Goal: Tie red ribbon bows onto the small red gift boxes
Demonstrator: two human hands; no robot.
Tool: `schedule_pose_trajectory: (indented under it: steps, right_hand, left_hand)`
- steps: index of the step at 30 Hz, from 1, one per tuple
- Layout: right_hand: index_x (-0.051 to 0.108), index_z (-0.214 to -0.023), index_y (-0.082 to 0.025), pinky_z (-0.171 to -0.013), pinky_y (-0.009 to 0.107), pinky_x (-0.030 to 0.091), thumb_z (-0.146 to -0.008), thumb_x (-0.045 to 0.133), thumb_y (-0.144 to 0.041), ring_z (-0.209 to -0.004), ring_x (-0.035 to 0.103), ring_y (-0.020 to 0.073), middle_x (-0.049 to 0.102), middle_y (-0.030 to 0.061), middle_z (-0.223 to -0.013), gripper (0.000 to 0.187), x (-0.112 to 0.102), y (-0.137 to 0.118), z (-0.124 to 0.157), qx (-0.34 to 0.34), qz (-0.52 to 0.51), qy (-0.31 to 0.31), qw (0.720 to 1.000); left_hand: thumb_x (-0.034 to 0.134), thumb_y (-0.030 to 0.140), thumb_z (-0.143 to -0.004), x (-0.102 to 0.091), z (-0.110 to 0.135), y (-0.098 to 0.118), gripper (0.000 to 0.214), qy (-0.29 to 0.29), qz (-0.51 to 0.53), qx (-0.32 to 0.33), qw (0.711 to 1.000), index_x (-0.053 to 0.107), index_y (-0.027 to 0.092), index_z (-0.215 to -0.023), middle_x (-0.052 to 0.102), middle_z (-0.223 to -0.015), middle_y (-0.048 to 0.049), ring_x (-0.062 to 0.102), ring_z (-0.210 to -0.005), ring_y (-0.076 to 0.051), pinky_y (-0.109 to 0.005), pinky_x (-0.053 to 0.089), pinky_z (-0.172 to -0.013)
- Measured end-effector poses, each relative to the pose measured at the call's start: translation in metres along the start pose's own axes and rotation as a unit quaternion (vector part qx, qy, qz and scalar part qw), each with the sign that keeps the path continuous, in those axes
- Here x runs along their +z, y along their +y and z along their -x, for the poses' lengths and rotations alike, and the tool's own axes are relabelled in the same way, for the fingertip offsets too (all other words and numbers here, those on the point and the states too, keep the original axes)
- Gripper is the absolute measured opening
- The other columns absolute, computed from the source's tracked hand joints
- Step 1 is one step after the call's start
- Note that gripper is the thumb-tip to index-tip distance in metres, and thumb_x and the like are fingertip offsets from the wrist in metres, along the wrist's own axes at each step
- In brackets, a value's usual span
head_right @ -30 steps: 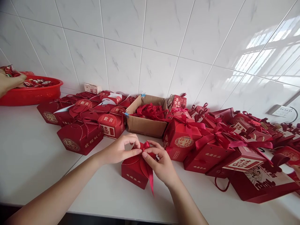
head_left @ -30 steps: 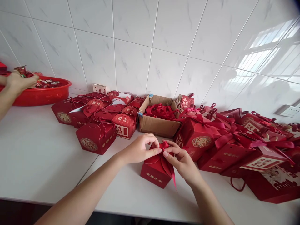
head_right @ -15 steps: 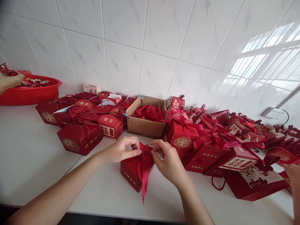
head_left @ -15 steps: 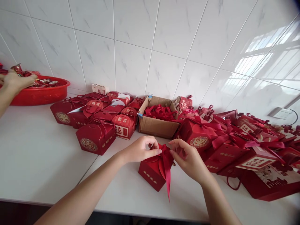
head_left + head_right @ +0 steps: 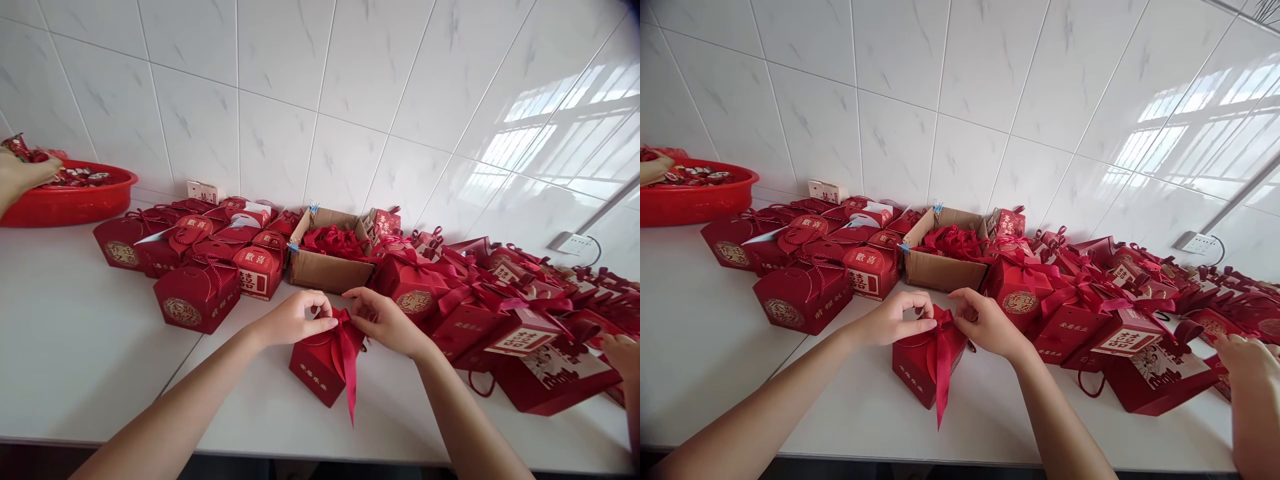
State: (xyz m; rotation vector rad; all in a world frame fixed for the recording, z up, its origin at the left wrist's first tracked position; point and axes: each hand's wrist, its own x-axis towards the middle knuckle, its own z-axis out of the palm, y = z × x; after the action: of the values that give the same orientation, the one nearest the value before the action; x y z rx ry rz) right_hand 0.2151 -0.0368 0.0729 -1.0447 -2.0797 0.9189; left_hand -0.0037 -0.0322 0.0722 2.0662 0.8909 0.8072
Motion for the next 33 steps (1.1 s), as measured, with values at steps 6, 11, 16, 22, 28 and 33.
schedule_pose_trajectory:
  steps: [6, 11, 16, 22, 28, 33]
  right_hand:
    - [0.06, -0.102, -0.024, -0.055, 0.025, 0.043, -0.08, 0.059, -0.028, -0.062, 0.056, 0.0133, 0.062, -0.0018, -0.072, 0.022, -0.019, -0.033, 0.017, 0.024, 0.083, -0.047, 0.995]
    - [0.065, -0.094, -0.025, -0.058, 0.026, 0.043, -0.085, 0.055, -0.037, -0.065, 0.058, 0.0151, 0.068, 0.0008, -0.079, 0.018, -0.02, -0.04, 0.019, 0.018, 0.138, -0.04, 0.989]
    - [0.057, -0.114, -0.023, -0.059, 0.024, 0.043, -0.09, 0.048, -0.039, -0.065, 0.053, 0.0125, 0.063, 0.0013, -0.081, 0.03, -0.018, -0.03, -0.005, 0.003, 0.037, -0.111, 0.993]
    - [0.054, -0.105, -0.018, -0.065, 0.023, 0.046, -0.082, 0.061, -0.028, -0.075, 0.056, 0.0116, 0.061, 0.0017, -0.089, 0.026, -0.034, -0.035, -0.022, 0.012, 0.061, -0.239, 0.969]
    - [0.056, -0.098, -0.017, -0.058, 0.019, 0.042, -0.081, 0.058, -0.016, -0.067, 0.052, 0.009, 0.058, -0.0014, -0.079, 0.018, -0.037, -0.032, -0.026, -0.01, 0.078, -0.254, 0.964]
    - [0.057, -0.099, -0.017, -0.06, 0.019, 0.043, -0.083, 0.051, -0.01, -0.067, 0.053, 0.0089, 0.06, -0.0004, -0.081, 0.018, -0.036, -0.023, -0.026, -0.041, 0.022, -0.249, 0.967]
  left_hand:
    - [0.059, 0.04, -0.082, 0.001, 0.0, -0.001, 0.023, -0.012, 0.012, -0.001, 1.0, 0.059, 0.019, -0.073, 0.061, -0.078, 0.0001, 0.056, -0.078, -0.017, -0.028, 0.042, -0.074]
    - [0.06, 0.038, -0.081, 0.001, 0.001, 0.002, 0.021, -0.004, 0.002, -0.004, 1.0, 0.059, 0.019, -0.073, 0.062, -0.078, 0.0001, 0.056, -0.079, -0.017, -0.028, 0.042, -0.074]
    - [0.059, 0.039, -0.082, 0.002, 0.002, 0.004, 0.021, -0.009, 0.027, -0.024, 0.999, 0.063, 0.018, -0.079, 0.065, -0.083, -0.0006, 0.059, -0.084, -0.018, -0.029, 0.042, -0.079]
    - [0.06, 0.038, -0.083, 0.004, 0.003, 0.007, 0.02, -0.006, 0.039, -0.043, 0.998, 0.062, 0.018, -0.079, 0.064, -0.082, 0.0006, 0.057, -0.081, -0.016, -0.027, 0.042, -0.077]
    - [0.062, 0.036, -0.081, 0.002, 0.0, 0.006, 0.019, 0.0, 0.054, -0.053, 0.997, 0.059, 0.018, -0.076, 0.061, -0.077, 0.0023, 0.055, -0.077, -0.013, -0.025, 0.041, -0.073]
    - [0.063, 0.033, -0.081, 0.004, -0.002, 0.006, 0.02, 0.013, 0.068, -0.077, 0.995, 0.055, 0.017, -0.072, 0.058, -0.074, 0.0028, 0.053, -0.073, -0.012, -0.024, 0.041, -0.07]
